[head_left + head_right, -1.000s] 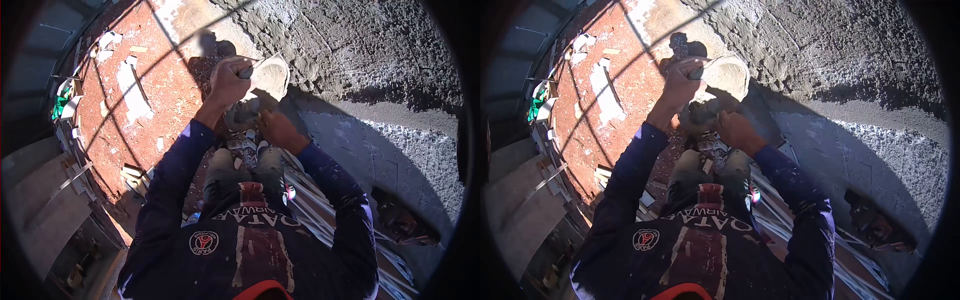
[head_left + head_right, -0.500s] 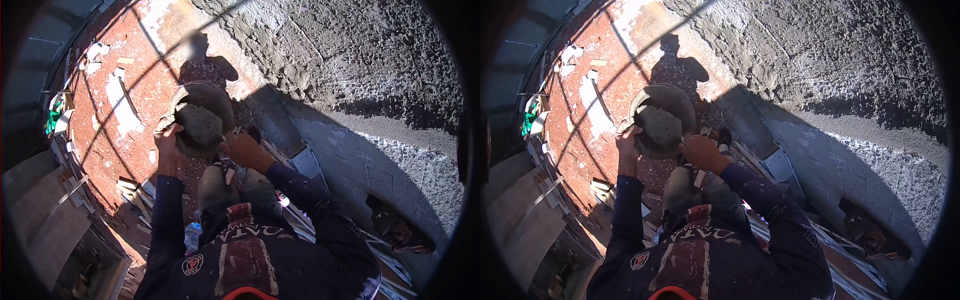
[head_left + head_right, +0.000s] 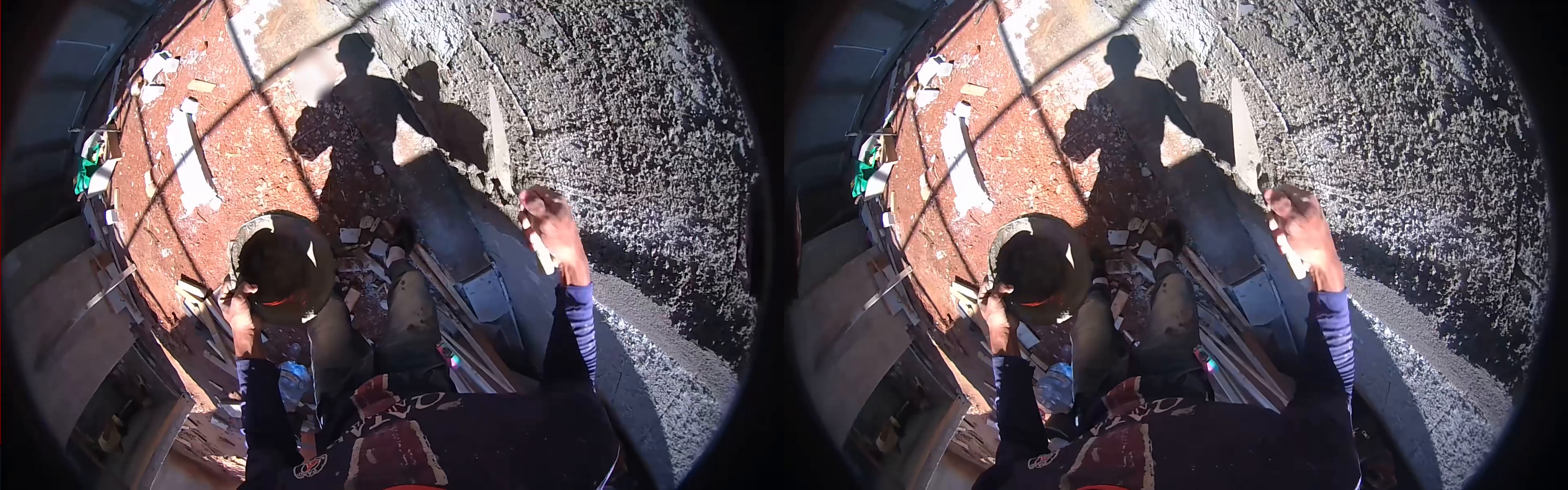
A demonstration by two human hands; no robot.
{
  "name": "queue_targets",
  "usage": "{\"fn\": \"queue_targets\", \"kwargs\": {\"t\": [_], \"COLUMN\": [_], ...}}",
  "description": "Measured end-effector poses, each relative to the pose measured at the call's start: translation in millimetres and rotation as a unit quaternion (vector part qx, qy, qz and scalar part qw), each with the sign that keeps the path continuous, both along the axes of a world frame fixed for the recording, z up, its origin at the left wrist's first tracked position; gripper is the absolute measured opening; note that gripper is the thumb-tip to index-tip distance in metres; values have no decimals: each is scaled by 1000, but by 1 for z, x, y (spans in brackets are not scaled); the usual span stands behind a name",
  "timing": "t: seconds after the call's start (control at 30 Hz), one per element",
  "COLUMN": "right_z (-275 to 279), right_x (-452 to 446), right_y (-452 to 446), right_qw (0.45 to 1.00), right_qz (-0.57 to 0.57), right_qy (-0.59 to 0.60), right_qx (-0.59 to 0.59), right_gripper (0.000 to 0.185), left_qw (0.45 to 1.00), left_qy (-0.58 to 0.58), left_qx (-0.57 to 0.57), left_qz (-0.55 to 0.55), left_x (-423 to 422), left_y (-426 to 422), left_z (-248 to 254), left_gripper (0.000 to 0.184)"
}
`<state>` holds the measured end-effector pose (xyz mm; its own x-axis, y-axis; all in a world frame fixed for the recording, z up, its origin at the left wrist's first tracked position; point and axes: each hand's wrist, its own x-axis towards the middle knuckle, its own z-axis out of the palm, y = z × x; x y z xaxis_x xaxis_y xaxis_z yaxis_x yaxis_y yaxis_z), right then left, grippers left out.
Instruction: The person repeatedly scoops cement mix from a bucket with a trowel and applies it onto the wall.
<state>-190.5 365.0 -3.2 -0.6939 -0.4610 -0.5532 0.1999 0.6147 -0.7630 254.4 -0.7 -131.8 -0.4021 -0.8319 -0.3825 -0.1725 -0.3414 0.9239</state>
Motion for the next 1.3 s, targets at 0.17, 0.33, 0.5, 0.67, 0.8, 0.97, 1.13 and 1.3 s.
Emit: {"fn": "queue_targets", "kwargs": {"t": [0.17,0.33,0.5,0.67,0.8,0.97,1.13,1.3], "right_z": [122,50,27,-8,24,57,58,52], "right_x": [68,113,165,240,270,261,132,111], "right_y": [-7,-84,-122,-173,-220,-190,-105,-94], "right_qw": [988,718,757,857,932,978,907,966], "right_qz": [104,493,461,461,51,124,-54,-116], "right_qy": [65,427,373,197,-325,-114,-387,-191], "right_qx": [95,243,273,116,-150,-121,-159,-128], "right_gripper": [29,29,22,25,26,26,27,25], "left_qw": [986,994,946,922,861,938,967,969], "left_qy": [-84,-12,-51,193,154,195,139,72], "left_qx": [96,9,-57,-14,-272,171,133,236], "left_qz": [106,-106,-316,-336,-401,-229,-165,-33], "left_x": [-65,-114,-163,-182,-181,-147,-128,-123], "left_y": [24,4,-53,-79,-98,-128,-155,-170], "left_z": [48,67,115,136,130,171,128,78], "left_gripper": [17,19,35,28,36,24,23,24]}}
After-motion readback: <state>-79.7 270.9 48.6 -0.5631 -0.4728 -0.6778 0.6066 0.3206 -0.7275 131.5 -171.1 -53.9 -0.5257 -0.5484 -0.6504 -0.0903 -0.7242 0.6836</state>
